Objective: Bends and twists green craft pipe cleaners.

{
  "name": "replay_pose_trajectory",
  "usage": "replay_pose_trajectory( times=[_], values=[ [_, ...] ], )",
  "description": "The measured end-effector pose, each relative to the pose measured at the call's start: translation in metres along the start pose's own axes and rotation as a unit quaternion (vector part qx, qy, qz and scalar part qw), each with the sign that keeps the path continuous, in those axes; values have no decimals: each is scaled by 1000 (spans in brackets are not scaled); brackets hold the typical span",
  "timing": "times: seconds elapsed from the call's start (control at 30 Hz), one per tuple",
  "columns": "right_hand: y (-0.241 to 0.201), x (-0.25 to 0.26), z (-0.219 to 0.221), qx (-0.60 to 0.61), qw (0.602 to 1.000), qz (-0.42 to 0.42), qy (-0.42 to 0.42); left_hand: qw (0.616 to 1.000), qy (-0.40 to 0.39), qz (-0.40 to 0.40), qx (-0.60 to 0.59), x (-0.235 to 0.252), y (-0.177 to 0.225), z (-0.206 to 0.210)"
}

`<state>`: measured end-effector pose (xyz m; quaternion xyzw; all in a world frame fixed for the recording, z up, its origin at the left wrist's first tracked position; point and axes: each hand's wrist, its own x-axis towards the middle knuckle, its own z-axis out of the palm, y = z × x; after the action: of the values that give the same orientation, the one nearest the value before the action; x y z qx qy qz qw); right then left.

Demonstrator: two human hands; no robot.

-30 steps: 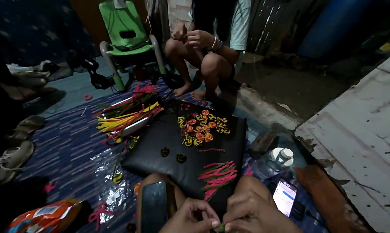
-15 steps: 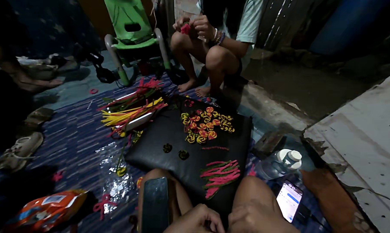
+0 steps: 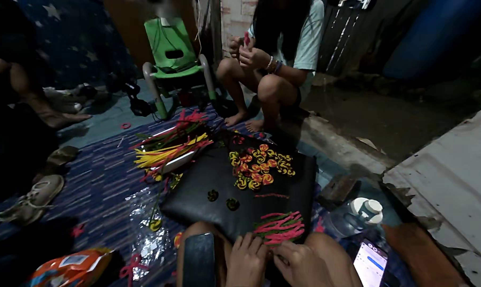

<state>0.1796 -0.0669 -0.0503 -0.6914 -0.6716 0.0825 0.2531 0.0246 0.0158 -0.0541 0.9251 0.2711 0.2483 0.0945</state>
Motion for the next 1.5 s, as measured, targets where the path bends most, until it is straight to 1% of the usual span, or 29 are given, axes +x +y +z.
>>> replay_pose_trajectory(
  times=[0.1,0.17,0.2,0.27,0.33,0.4,0.47,0.5,0.53,0.57,0.6,0.63,0.67,0.73,0.8,0.87,0.93,1.0,1.03,1.07,1.1,1.17,1.2,1.27,1.33,1.37,1.43,1.47,1.5],
  values=[
    [9,-4,21,33,992,-27,121,997,63,4,37,-4,-6,2],
    [7,-6,17,181,975,20,130,991,132,16,28,-7,-5,2],
    [3,-7,11,299,944,57,126,985,172,25,11,-8,-3,1],
    [-1,-7,-2,487,860,102,113,969,235,45,-53,-12,2,-1],
    [-2,-11,-10,576,809,78,90,951,266,45,-153,-14,8,-2],
    [-4,-13,-14,606,791,24,79,921,231,-2,-314,-11,15,-11],
    [0,-10,-22,590,804,-52,60,862,134,-49,-487,-7,16,-24],
    [3,-8,-29,553,827,-86,45,834,70,-69,-542,-7,11,-30],
    [8,-7,-36,495,861,-114,26,829,8,-81,-553,-7,3,-35],
    [13,-7,-39,417,899,-132,4,854,-45,-82,-512,-8,-7,-37],
    [15,-8,-39,319,937,-143,-12,898,-84,-74,-425,-8,-15,-38],
    [15,-8,-35,223,963,-149,-16,940,-99,-60,-321,-8,-19,-38],
    [12,-9,-27,151,977,-147,-3,969,-88,-40,-229,-6,-20,-36],
    [9,-7,-13,81,986,-130,61,995,-7,0,-101,-1,-20,-32],
    [8,-2,-7,67,979,-119,151,993,110,31,-35,7,-19,-31],
    [4,3,-9,67,967,-122,213,982,183,51,-20,13,-14,-32],
    [3,6,-10,50,963,-127,234,981,187,45,-39,15,-11,-33],
    [5,6,-6,63,970,-98,213,986,154,28,-53,17,-13,-31],
    [5,5,-3,108,975,-59,185,988,144,25,-42,20,-12,-31],
    [4,5,-3,190,971,-4,145,989,144,29,-21,23,-8,-30],
    [3,6,-5,293,948,59,109,987,153,42,4,26,-3,-30],
    [2,11,-16,455,872,159,82,978,187,82,41,34,7,-31],
    [4,12,-22,501,841,185,81,972,205,104,46,37,10,-32],
    [6,8,-30,562,798,192,104,963,227,144,26,38,12,-34],
    [0,2,-32,592,772,180,146,960,234,148,-45,34,7,-29],
    [-4,-1,-31,589,774,168,162,959,227,130,-104,30,4,-23],
    [-9,-5,-26,546,808,121,186,949,171,52,-259,21,-1,-13],
    [-9,-6,-23,511,833,84,197,926,119,-6,-358,17,-2,-12],
    [-7,-6,-19,476,854,41,205,884,65,-65,-458,15,-1,-13]
  ],
)
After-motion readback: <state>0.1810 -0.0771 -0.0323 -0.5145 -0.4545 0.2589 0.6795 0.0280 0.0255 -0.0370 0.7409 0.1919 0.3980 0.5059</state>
